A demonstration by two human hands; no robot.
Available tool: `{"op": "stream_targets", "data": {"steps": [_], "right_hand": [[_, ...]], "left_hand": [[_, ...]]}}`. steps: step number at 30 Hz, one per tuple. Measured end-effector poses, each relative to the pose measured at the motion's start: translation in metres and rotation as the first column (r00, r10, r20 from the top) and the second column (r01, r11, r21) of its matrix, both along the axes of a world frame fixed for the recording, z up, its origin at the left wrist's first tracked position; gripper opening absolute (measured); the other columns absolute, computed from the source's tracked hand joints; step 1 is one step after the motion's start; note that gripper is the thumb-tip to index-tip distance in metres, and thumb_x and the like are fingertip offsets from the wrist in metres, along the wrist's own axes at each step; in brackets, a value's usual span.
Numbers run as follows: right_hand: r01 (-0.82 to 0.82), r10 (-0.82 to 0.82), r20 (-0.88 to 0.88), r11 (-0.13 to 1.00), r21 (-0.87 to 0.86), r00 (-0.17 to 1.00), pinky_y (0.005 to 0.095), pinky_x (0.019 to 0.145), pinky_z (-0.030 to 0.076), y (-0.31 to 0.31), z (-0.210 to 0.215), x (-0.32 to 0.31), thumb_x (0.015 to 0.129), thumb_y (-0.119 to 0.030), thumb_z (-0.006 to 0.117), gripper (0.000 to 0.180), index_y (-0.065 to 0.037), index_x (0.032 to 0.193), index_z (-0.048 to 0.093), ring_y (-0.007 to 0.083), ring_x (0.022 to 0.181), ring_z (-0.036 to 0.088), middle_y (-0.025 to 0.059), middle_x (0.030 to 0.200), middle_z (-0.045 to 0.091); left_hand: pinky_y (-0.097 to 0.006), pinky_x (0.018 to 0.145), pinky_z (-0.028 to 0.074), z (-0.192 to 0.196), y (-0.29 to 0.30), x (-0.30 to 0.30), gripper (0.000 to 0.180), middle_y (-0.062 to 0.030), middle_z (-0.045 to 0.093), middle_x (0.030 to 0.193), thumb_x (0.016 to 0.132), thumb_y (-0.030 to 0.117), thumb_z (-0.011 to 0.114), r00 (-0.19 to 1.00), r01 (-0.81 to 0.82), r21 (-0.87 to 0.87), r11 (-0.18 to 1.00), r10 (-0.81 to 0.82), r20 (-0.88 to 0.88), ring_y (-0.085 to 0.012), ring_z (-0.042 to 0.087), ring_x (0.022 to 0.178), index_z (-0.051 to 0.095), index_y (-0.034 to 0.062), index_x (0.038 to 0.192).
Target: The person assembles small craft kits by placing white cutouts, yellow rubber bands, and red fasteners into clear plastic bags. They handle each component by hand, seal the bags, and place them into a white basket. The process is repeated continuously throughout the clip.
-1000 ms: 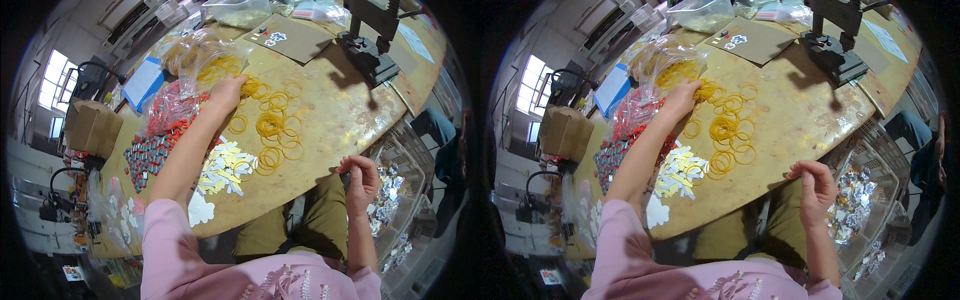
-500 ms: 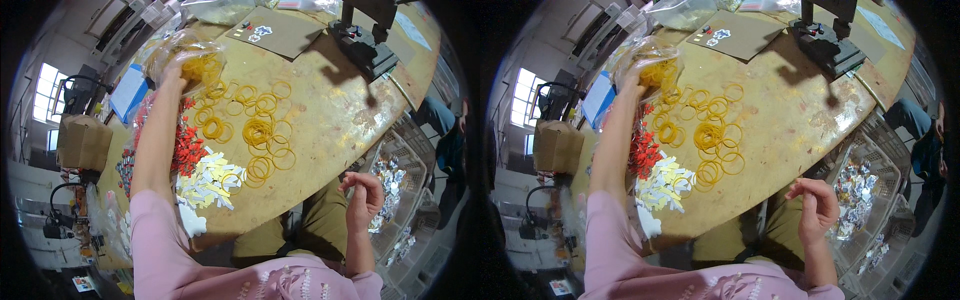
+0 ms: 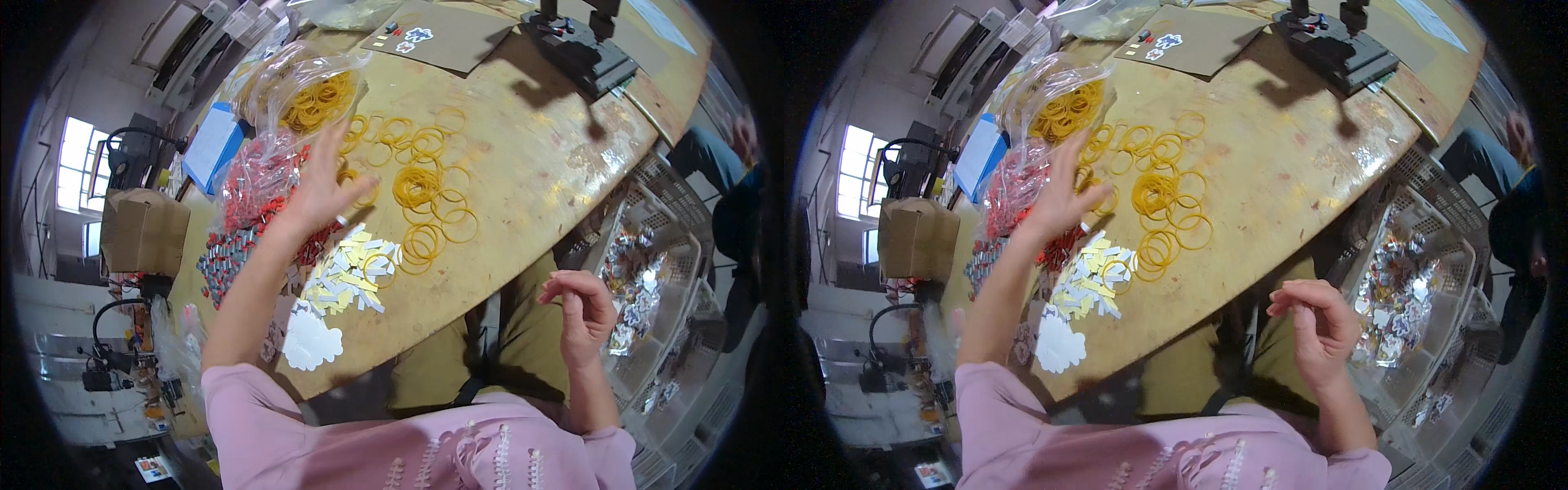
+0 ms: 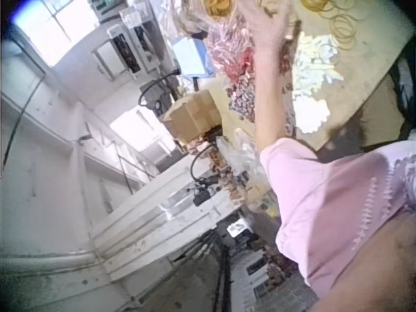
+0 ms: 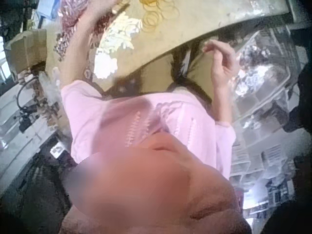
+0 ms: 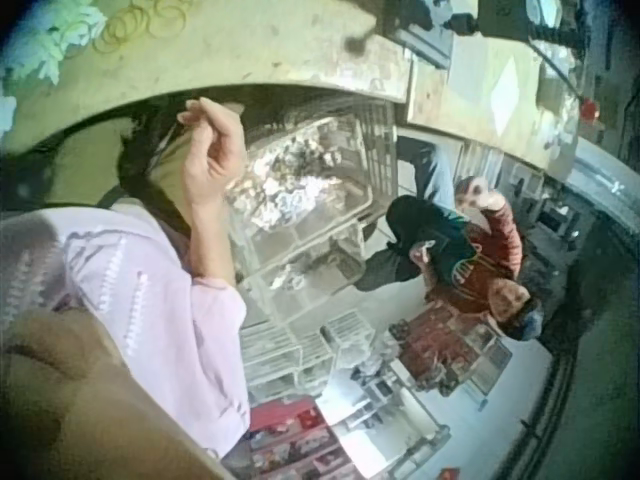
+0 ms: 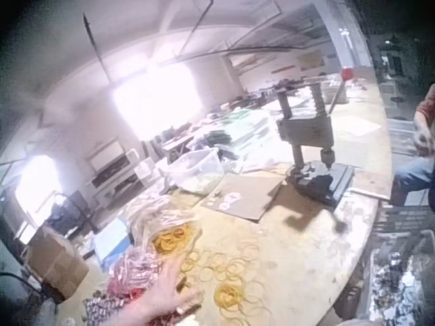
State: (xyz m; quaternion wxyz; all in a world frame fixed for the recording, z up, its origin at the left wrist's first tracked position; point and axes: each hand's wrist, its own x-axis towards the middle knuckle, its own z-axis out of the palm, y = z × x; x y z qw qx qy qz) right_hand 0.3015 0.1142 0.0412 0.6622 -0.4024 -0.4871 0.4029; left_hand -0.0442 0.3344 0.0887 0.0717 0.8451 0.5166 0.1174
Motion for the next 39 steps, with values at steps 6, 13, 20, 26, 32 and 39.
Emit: {"op": "stream_targets", "data": {"steps": [6,13,20,26,32,39], "right_hand": [[-0.063,0.061,-0.042,0.997,-0.037,0.997,0.0300,0.072,0.056,-0.014,-0.002,-0.006,0.096,0.005,0.051,0.018,0.003,0.109,0.063,0.0183,0.081,0.066,0.0145,0.098,0.066],[-0.087,0.088,0.022,0.995,-0.045,0.996,0.0282,0.070,0.054,-0.018,0.000,-0.009,0.090,0.008,0.052,0.021,0.003,0.106,0.065,0.0173,0.075,0.067,0.0127,0.092,0.068],[-0.095,0.065,-0.174,0.980,-0.172,0.983,0.0265,0.069,0.054,-0.015,-0.005,-0.019,0.095,0.005,0.052,0.016,0.005,0.105,0.065,0.0152,0.077,0.067,0.0130,0.093,0.068],[-0.166,0.154,-0.096,0.977,-0.133,0.983,0.0250,0.069,0.054,-0.014,-0.004,-0.024,0.095,0.005,0.052,0.016,0.005,0.103,0.066,0.0142,0.074,0.067,0.0113,0.090,0.069],[-0.165,0.143,-0.114,0.963,-0.215,0.983,0.0266,0.069,0.054,-0.022,-0.013,-0.023,0.096,0.004,0.052,0.015,0.005,0.104,0.065,0.0158,0.075,0.067,0.0122,0.091,0.069],[-0.195,0.183,-0.074,0.956,-0.221,0.980,0.0272,0.069,0.054,-0.019,-0.020,-0.030,0.095,0.005,0.052,0.015,0.005,0.103,0.065,0.0163,0.075,0.067,0.0125,0.090,0.069]], "left_hand": [[-0.058,0.114,0.022,-0.044,-0.004,-0.008,0.070,-0.0354,0.020,0.153,0.098,0.044,0.051,0.982,-0.132,0.133,0.982,0.148,-0.116,-0.0496,0.022,0.143,0.026,0.0114,0.154],[-0.054,0.114,0.026,-0.030,0.044,0.040,0.060,-0.0297,0.035,0.149,0.099,0.056,0.039,0.930,-0.278,0.042,0.960,0.280,-0.237,-0.0448,0.030,0.140,0.042,0.0209,0.148],[-0.049,0.110,0.033,-0.011,0.001,0.076,0.063,-0.0239,0.047,0.134,0.093,0.058,0.054,0.997,-0.015,-0.135,0.991,0.004,-0.082,-0.0410,0.040,0.127,0.053,0.0151,0.139],[-0.048,0.102,0.041,-0.014,-0.034,0.099,0.044,-0.0216,0.049,0.123,0.090,0.034,0.067,0.988,0.142,0.004,0.990,-0.142,-0.054,-0.0406,0.044,0.121,0.056,0.0105,0.125],[-0.045,0.069,0.053,-0.030,-0.042,0.103,0.024,-0.0145,0.057,0.102,0.089,0.014,0.065,0.976,0.216,0.180,0.960,-0.220,0.002,-0.0371,0.063,0.083,0.057,0.0097,0.111],[-0.040,0.067,0.052,-0.035,-0.027,0.100,0.019,-0.0109,0.062,0.090,0.090,0.011,0.062,0.966,0.154,-0.079,0.985,-0.133,0.223,-0.0290,0.064,0.080,0.060,0.0077,0.108]]}}
